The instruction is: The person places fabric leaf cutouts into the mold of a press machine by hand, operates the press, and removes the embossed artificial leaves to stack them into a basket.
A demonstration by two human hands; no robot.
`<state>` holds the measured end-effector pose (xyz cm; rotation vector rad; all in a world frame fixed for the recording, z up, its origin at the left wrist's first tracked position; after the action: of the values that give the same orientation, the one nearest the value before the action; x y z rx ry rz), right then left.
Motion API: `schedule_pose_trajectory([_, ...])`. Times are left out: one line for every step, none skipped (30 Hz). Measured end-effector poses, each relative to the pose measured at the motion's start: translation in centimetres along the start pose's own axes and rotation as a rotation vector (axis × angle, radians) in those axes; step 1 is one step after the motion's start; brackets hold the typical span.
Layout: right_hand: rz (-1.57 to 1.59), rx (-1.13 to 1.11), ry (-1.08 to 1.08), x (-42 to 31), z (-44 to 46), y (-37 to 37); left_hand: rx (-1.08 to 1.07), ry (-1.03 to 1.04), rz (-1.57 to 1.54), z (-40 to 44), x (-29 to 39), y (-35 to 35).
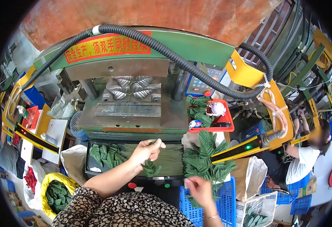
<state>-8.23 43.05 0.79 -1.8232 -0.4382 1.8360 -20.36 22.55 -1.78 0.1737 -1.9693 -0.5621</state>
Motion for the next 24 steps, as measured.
schedule_pose_trajectory([0.144,0.054,-0.001,-2.1,0.7,1.5,0.002,-0.031,-0.008,-0.5,-0.4,0.1])
schedule_pose_trajectory([0.312,0.111,0.002,-2.6,1.8,2.8,0.010,-0.059,-0.015,-0.9,-0.7,-0.2])
schedule_pose_trajectory([0.483,0.165,0.004,-3.0,3.2,4.1,0.021,-0.053,-0.017,-1.3,-0.6,-0.8])
schedule_pose_trajectory([0.552,0.185,-0.027,-4.4,4.7,5.4,-0.003,-0.037,0.017,-1.7,-0.4,-1.1])
schedule_pose_trajectory([0.621,0.204,-0.056,-5.6,6.0,6.3,-0.025,-0.022,0.050,-2.1,-0.4,-1.5])
schedule_pose_trajectory([0.625,0.188,-0.059,-5.8,6.7,7.2,-0.048,-0.009,0.083,-2.5,-0.3,-1.8])
schedule_pose_trajectory([0.632,0.098,-0.063,-6.2,7.5,8.8,-0.034,-0.001,0.079,-2.8,0.0,-2.4])
schedule_pose_trajectory([0.637,0.007,-0.068,-6.6,8.2,10.4,0.019,0.003,0.079,-3.0,0.3,-3.4])
schedule_pose_trajectory([0.638,-0.086,-0.072,-7.3,8.5,11.8,0.074,0.007,0.075,-3.2,0.5,-4.3])
schedule_pose_trajectory([0.636,-0.103,-0.075,-7.7,8.5,12.5,0.128,0.008,0.071,-3.4,0.7,-5.3])
schedule_pose_trajectory([0.701,-0.091,-0.030,-8.0,8.4,13.0,0.139,0.009,0.063,-3.6,0.7,-5.7])
schedule_pose_trajectory([0.765,-0.076,0.016,-8.2,8.2,13.4,0.140,0.013,0.077,-3.6,0.7,-6.0])
schedule_pose_trajectory([0.826,-0.056,0.063,-8.1,8.2,13.6,0.138,0.015,0.092,-3.6,0.7,-6.1])
schedule_pose_trajectory([0.821,-0.060,0.067,-8.0,8.4,13.8,0.132,0.015,0.108,-3.7,0.7,-6.1])
schedule_pose_trajectory([0.768,-0.047,0.041,-7.7,8.8,13.7,0.131,0.011,0.103,-3.8,0.6,-6.2])
schedule_pose_trajectory([0.718,-0.030,0.016,-7.5,9.2,13.7,0.092,-0.014,0.098,-3.9,0.4,-6.0])
schedule_pose_trajectory([0.668,-0.013,-0.009,-7.4,9.4,13.6,0.052,-0.039,0.093,-4.1,0.3,-5.7])
schedule_pose_trajectory([0.666,-0.010,-0.006,-7.1,9.4,13.9,0.013,-0.063,0.088,-4.4,0.2,-5.4])
schedule_pose_trajectory([0.725,-0.049,-0.044,-7.5,9.4,14.4,0.012,-0.065,0.089,-4.6,0.4,-5.5])
schedule_pose_trajectory([0.783,-0.091,-0.084,-8.1,9.4,14.9,0.004,-0.096,0.074,-4.9,0.4,-5.5])
schedule_pose_trajectory([0.837,-0.137,-0.125,-8.5,9.4,15.4,-0.002,-0.125,0.054,-5.4,0.5,-5.5])
schedule_pose_trajectory([0.834,-0.144,-0.124,-8.3,9.6,15.7,-0.007,-0.154,0.033,-5.7,0.4,-5.6])
schedule_pose_trajectory([0.776,-0.145,-0.130,-8.0,9.9,16.1,-0.002,-0.153,0.029,-5.4,-0.1,-6.2])
schedule_pose_trajectory([0.718,-0.147,-0.136,-7.6,10.1,16.6,0.041,-0.173,0.029,-4.5,-1.4,-7.7])
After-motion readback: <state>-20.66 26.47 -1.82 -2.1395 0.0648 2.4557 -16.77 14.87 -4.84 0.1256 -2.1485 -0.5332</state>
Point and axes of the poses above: each hand's wrist, its own z-axis towards the middle knuckle, its own y-axis out of the palm, x = y × z, the point moved 10 cm from there along z, towards the middle knuckle, and after that the axes turned 6 degrees about x, right-handed, at the moved point
